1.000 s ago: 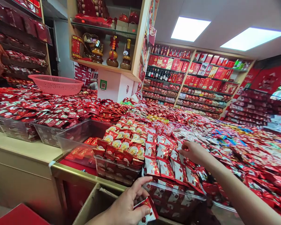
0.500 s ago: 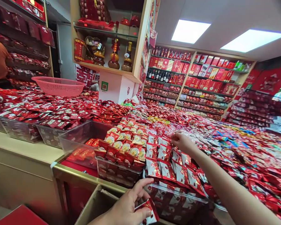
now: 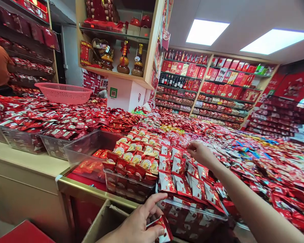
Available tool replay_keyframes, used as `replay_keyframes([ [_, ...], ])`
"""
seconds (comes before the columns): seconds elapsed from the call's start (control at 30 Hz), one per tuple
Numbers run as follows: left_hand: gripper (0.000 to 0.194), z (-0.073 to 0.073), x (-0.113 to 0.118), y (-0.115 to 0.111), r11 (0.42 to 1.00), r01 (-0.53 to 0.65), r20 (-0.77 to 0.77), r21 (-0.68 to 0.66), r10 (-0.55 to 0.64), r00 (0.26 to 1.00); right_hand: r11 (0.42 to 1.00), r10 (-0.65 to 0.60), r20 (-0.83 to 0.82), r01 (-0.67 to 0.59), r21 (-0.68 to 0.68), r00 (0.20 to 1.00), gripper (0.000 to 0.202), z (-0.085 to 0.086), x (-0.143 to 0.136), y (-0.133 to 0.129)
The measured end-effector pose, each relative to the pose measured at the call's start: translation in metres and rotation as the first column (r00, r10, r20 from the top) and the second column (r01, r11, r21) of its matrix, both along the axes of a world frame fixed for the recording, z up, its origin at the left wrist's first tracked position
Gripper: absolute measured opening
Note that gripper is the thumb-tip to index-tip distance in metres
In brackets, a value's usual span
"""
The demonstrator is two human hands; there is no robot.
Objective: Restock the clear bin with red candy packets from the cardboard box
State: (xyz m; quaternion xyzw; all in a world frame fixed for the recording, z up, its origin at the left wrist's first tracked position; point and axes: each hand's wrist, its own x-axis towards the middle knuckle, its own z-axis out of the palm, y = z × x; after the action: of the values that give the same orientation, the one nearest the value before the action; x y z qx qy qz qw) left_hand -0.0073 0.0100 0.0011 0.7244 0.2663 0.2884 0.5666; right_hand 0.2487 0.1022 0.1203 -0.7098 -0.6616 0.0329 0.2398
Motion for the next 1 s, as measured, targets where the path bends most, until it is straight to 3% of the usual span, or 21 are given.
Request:
replay_keyframes([
  [0.1, 0.063, 0.003, -0.001, -0.001, 1.0, -0.013, -0.019, 0.017, 0.013, 1.0, 0.998, 0.001, 0.122, 0.007, -0.059, 0.993, 0.017, 0.004, 0.007, -0.016],
  [0.27, 0.061, 0.014, -0.002, -0.003, 0.999, -0.036, -0.067, 0.018, 0.038, 0.997, 0.979, 0.022, 0.262, 0.033, -0.204, 0.965, 0.033, -0.005, 0.004, -0.033],
  [0.4, 0.061, 0.01, -0.001, -0.002, 0.999, -0.028, -0.05, 0.037, 0.03, 0.998, 0.984, -0.011, 0.329, 0.069, -0.165, 0.944, 0.038, -0.011, -0.003, -0.035],
  [0.63, 0.062, 0.009, 0.0, -0.002, 0.999, -0.033, -0.071, 0.041, 0.035, 0.997, 0.988, -0.011, 0.28, 0.054, -0.147, 0.96, 0.029, -0.011, -0.005, -0.037],
  [0.9, 0.062, 0.009, -0.002, -0.002, 0.997, -0.045, -0.069, 0.058, 0.049, 0.996, 0.985, 0.129, 0.105, -0.115, -0.132, 0.986, 0.016, -0.011, -0.006, -0.049],
  [1.0, 0.062, 0.006, -0.001, -0.001, 0.997, -0.033, -0.056, 0.075, 0.037, 0.998, 0.988, 0.097, 0.117, -0.081, -0.13, 0.988, 0.016, -0.008, 0.003, -0.049],
])
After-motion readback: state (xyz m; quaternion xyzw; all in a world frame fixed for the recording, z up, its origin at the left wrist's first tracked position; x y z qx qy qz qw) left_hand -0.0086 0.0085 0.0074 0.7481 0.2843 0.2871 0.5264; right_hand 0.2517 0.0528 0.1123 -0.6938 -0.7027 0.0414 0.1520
